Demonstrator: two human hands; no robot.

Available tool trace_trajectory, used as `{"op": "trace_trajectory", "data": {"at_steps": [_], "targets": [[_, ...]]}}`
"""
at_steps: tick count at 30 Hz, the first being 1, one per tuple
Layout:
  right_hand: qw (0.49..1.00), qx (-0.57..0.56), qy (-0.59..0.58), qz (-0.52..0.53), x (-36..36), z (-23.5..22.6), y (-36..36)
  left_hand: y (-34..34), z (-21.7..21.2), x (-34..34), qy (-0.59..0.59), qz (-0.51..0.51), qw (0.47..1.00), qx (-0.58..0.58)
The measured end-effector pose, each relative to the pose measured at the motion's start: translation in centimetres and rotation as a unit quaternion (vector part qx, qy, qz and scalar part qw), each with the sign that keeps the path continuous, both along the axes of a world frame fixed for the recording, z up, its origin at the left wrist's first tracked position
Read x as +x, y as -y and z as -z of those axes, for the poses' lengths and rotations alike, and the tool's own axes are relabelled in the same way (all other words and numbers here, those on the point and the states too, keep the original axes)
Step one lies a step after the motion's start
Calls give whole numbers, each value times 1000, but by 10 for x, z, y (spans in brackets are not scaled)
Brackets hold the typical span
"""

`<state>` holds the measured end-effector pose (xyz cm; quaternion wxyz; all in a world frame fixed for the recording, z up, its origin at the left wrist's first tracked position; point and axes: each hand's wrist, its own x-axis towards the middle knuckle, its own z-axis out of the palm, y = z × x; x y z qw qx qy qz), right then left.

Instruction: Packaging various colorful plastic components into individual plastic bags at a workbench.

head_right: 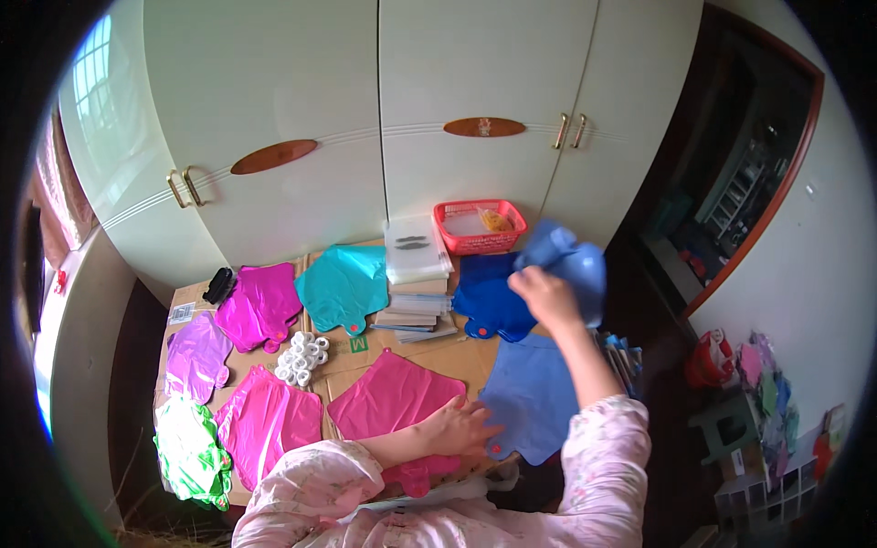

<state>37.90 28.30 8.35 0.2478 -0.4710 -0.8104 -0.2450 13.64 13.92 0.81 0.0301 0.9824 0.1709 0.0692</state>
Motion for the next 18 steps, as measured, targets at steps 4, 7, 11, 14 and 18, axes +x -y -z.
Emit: {"op": "trace_trajectory", "data": {"at_steps": [4, 7, 11, 14, 18], "targets": [[994, 23, 87, -61, -36, 56, -28, -10, -3, -32, 68, -35, 997, 18], [989, -63, 135, -6, -47, 89, -28, -14, -22, -55, 47, -40, 998, -5], [986, -86, 137, -27, -58, 99, -35, -14, -39, -76, 47, -54, 997, -1], [985, -108, 130, -30, -68, 98, -36, -19, -38, -85, 55, -70, 996, -9], [994, -81, 62, -43, -80, 89, -35, -26, -50, -91, 51, -92, 994, -16]]}}
